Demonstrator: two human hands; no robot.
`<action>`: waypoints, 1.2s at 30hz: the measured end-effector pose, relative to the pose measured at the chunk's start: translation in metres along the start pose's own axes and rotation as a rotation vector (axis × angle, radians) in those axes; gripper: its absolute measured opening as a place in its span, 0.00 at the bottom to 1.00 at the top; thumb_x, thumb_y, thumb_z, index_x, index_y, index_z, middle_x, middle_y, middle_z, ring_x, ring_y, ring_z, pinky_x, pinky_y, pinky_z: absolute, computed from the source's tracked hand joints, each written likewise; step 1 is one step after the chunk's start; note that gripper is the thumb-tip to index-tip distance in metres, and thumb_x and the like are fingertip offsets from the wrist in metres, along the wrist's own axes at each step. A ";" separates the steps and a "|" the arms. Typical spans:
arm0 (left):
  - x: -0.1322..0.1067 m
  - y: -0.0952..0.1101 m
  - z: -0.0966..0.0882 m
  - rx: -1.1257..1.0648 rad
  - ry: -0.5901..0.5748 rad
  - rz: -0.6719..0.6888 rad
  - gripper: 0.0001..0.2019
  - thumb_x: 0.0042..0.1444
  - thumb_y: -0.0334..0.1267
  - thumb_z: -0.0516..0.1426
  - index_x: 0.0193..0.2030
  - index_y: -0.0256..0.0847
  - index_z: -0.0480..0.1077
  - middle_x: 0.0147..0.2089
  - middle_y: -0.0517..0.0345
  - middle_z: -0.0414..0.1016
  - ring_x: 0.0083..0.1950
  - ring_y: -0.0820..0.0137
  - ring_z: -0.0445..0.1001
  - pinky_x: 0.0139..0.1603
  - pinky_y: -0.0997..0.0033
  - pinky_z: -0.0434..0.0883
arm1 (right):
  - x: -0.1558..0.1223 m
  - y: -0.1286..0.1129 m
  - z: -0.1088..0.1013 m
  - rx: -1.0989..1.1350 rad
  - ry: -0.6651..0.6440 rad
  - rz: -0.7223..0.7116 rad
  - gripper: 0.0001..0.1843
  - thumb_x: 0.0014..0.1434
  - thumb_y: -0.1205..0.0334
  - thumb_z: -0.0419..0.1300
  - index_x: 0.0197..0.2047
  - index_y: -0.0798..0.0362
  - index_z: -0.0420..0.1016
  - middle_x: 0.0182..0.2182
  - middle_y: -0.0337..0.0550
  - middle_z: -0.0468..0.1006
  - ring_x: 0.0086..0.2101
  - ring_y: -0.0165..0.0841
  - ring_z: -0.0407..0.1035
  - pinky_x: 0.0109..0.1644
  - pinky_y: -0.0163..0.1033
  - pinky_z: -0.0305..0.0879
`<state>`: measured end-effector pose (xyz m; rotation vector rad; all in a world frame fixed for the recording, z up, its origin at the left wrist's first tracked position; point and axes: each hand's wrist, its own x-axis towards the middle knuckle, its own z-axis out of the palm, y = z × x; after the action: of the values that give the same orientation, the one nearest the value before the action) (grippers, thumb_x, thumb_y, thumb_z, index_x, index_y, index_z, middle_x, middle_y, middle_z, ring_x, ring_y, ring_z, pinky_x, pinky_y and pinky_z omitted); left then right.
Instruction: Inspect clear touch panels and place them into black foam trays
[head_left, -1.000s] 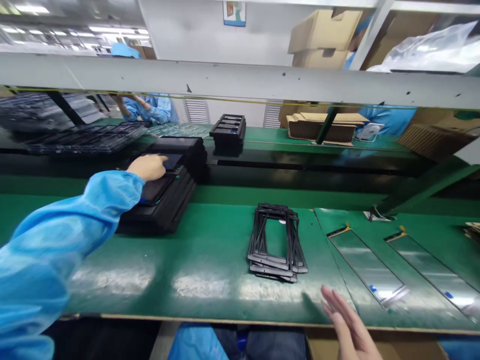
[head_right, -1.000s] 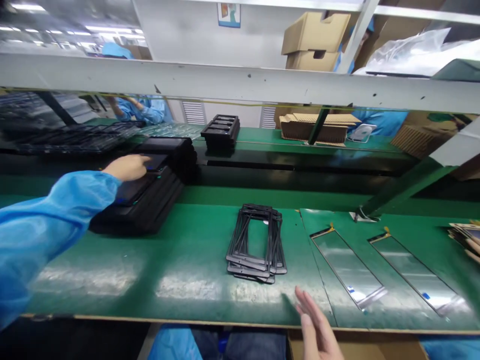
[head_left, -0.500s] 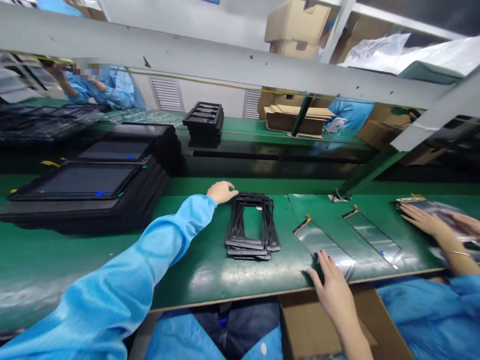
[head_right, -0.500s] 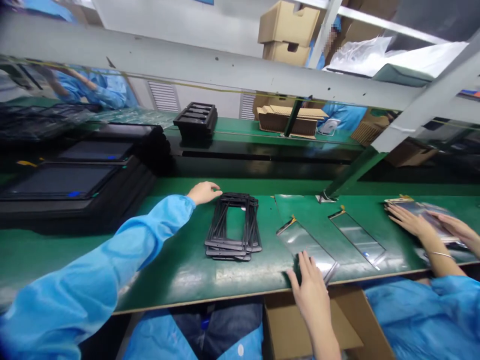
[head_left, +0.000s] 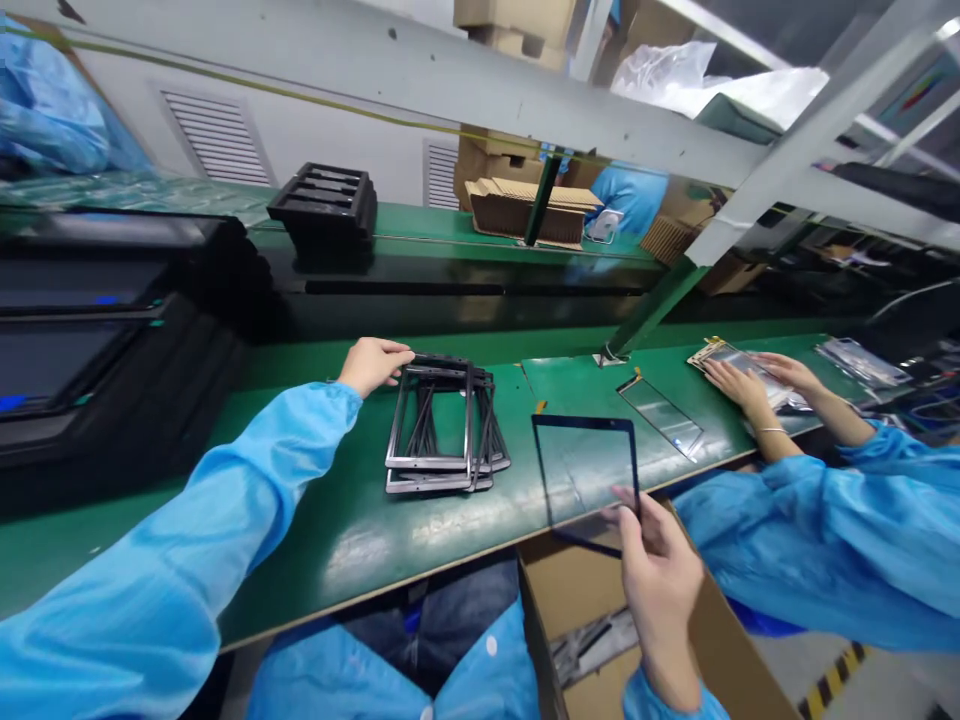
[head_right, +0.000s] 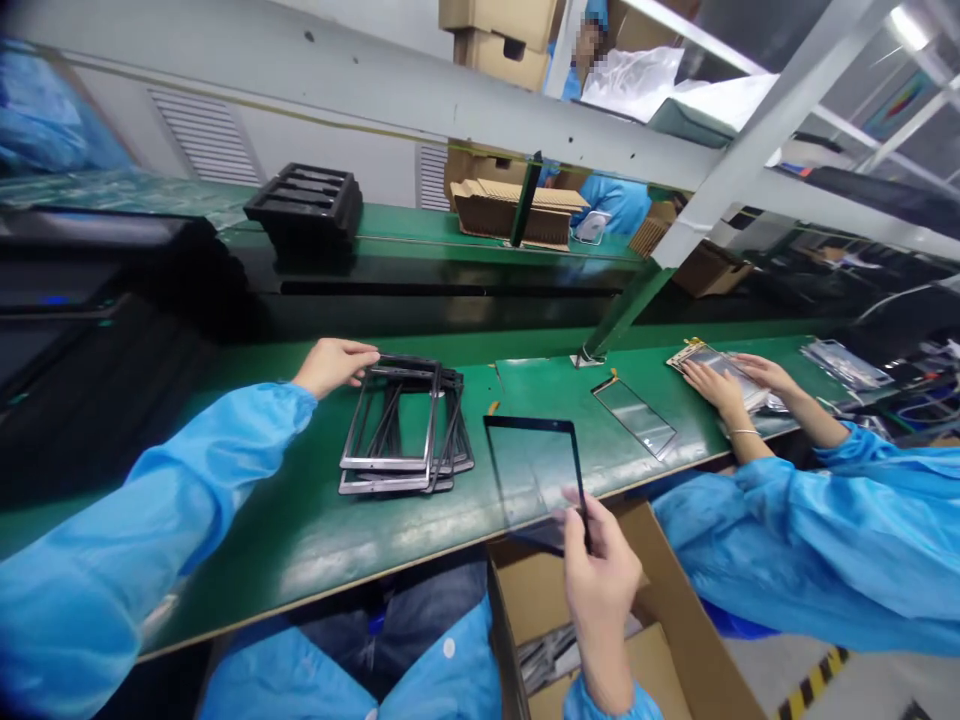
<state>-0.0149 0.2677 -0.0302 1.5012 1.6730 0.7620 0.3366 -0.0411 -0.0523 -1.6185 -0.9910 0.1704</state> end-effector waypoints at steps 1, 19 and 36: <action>-0.001 0.000 -0.002 -0.039 0.015 0.001 0.09 0.67 0.38 0.64 0.49 0.35 0.77 0.42 0.56 0.81 0.35 0.70 0.80 0.34 0.69 0.80 | -0.003 -0.007 0.010 0.150 -0.047 0.135 0.21 0.62 0.50 0.69 0.52 0.54 0.83 0.39 0.52 0.89 0.31 0.43 0.85 0.33 0.43 0.83; -0.037 0.019 -0.022 -0.622 0.070 -0.073 0.06 0.66 0.32 0.64 0.48 0.34 0.75 0.37 0.61 0.77 0.33 0.75 0.76 0.39 0.73 0.76 | -0.045 -0.055 0.085 0.605 -0.206 0.520 0.32 0.59 0.57 0.71 0.65 0.50 0.73 0.37 0.40 0.84 0.30 0.31 0.80 0.29 0.34 0.78; -0.208 -0.048 -0.074 -0.747 0.127 -0.290 0.26 0.39 0.31 0.76 0.49 0.47 0.85 0.35 0.61 0.83 0.32 0.70 0.79 0.27 0.78 0.82 | -0.048 -0.068 0.071 0.554 -0.346 0.465 0.29 0.64 0.57 0.68 0.67 0.48 0.73 0.35 0.40 0.83 0.29 0.32 0.78 0.28 0.34 0.76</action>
<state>-0.0968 0.0589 -0.0004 0.6887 1.4112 1.1654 0.2299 -0.0226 -0.0348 -1.2926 -0.7121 0.9816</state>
